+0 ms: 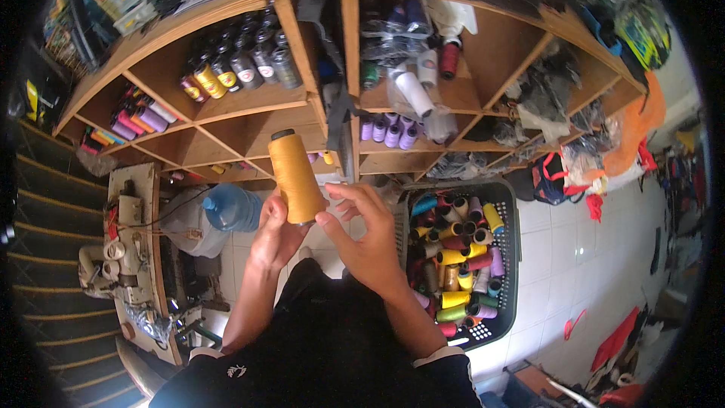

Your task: The person picks up various colored thread spools from a plastic basket on the floor and places them onto a wooden shelf. The person handles the spools one by one, moving them from the basket to the shelf.

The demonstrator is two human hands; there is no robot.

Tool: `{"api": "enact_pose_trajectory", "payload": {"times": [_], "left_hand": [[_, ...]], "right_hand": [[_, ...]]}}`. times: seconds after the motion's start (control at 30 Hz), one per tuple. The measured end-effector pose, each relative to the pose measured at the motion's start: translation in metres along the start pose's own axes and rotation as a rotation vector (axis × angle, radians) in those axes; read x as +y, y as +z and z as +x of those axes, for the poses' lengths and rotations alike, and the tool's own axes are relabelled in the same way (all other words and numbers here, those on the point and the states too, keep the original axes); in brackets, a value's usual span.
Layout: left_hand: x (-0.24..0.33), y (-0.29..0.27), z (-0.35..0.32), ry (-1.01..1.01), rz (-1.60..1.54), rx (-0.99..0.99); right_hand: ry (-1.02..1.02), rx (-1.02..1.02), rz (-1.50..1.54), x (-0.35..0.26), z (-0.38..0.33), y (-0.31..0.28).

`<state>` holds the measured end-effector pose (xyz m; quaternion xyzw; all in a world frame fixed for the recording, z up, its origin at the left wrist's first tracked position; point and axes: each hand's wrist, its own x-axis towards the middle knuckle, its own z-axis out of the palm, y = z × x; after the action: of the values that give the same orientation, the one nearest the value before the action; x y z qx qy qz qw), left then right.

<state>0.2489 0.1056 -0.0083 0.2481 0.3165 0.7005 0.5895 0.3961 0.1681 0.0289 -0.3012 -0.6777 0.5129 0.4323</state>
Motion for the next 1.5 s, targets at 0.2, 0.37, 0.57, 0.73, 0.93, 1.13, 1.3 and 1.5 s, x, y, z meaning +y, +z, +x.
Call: {"api": "enact_pose_trajectory", "payload": {"times": [0.2, 0.37, 0.57, 0.73, 0.93, 1.13, 1.3, 1.5], "left_hand": [[0.026, -0.037, -0.012, -0.087, -0.307, 0.189], [0.054, -0.069, -0.024, -0.061, -0.481, 0.184], [0.09, -0.104, -0.031, -0.051, -0.156, 0.159], [0.093, -0.156, -0.033, 0.004, 0.347, 0.277], [0.074, -0.207, -0.024, -0.018, 0.536, 0.214], [0.022, -0.269, 0.012, -0.043, 0.593, 0.209], [-0.015, -0.322, 0.067, -0.01, 0.681, 0.252], [-0.052, -0.377, 0.14, 0.117, 0.735, 0.264]], "right_hand": [[0.041, -0.095, 0.069, 0.013, 0.014, 0.053], [0.005, -0.164, 0.042, 0.008, 0.023, 0.098], [-0.009, -0.167, 0.003, 0.017, 0.031, 0.151], [0.097, -0.193, -0.007, 0.058, 0.028, 0.184], [0.275, -0.159, 0.041, 0.117, 0.012, 0.209], [0.318, -0.057, 0.01, 0.186, 0.016, 0.223], [0.251, -0.082, -0.058, 0.256, 0.045, 0.238], [0.13, -0.121, -0.115, 0.346, 0.083, 0.248]]}}
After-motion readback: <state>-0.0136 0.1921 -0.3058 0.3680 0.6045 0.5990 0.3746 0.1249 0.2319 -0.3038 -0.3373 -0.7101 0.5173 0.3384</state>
